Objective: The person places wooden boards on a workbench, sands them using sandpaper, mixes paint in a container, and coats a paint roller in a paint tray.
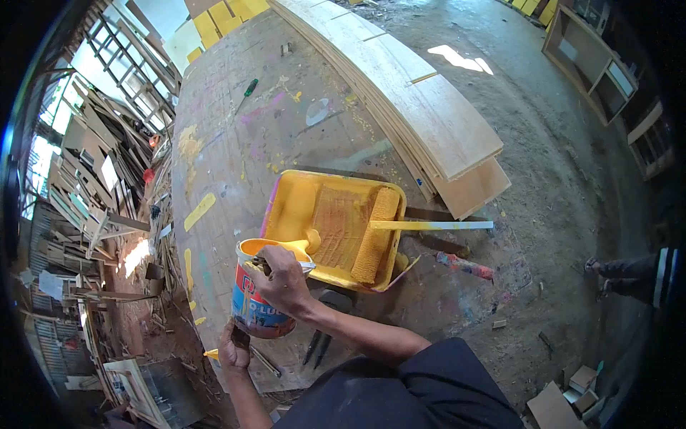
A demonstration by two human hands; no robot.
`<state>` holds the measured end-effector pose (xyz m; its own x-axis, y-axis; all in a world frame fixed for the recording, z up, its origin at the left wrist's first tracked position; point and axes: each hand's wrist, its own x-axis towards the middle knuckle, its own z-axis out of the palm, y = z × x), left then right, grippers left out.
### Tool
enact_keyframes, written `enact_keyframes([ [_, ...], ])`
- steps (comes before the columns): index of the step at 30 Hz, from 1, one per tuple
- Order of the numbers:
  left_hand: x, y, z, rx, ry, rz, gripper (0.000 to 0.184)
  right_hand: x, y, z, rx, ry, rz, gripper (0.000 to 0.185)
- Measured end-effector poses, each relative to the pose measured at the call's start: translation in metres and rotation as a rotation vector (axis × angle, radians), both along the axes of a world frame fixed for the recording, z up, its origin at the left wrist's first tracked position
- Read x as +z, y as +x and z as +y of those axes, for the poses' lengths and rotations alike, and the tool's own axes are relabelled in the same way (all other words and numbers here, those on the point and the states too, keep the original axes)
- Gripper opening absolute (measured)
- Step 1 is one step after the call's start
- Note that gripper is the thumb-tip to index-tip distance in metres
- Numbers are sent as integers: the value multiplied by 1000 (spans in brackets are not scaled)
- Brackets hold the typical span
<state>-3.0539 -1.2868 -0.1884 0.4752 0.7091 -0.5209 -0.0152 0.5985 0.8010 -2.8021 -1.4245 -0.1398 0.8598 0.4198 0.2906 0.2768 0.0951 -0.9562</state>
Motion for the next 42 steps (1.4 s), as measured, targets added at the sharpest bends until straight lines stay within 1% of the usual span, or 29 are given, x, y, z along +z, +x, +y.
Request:
enact_keyframes([
  [2, 7, 5, -6, 16, 34, 7, 25, 0, 0, 0, -13, 24, -20, 26],
  [12, -5, -4, 3, -15, 21, -15, 26, -3, -2, 2, -13, 21, -21, 27],
  [17, -4, -3, -1, 15, 10, 33, 27, -1, -2, 2, -15, 46, -43, 27],
  [20, -12, -7, 4, -14, 14, 2, 28, -2, -2, 3, -16, 31, -50, 26],
  [25, 1, 0, -1, -22, 33, 4, 26, 2, 0, -2, 6, -15, -3, 26],
  [28, -1, -1, 3, -22, 35, 24, 25, 0, 0, -1, 6, -7, 34, 29],
  [32, 1, -1, 1, -19, 33, 36, 27, 0, 0, -1, 0, 14, 16, 29],
  [35, 9, 5, -6, -18, 57, 58, 27, 3, -1, -3, 21, -11, 51, 29],
  [42, 2, 0, -4, -32, 26, 58, 27, 3, -1, -3, 17, -11, 28, 28],
])
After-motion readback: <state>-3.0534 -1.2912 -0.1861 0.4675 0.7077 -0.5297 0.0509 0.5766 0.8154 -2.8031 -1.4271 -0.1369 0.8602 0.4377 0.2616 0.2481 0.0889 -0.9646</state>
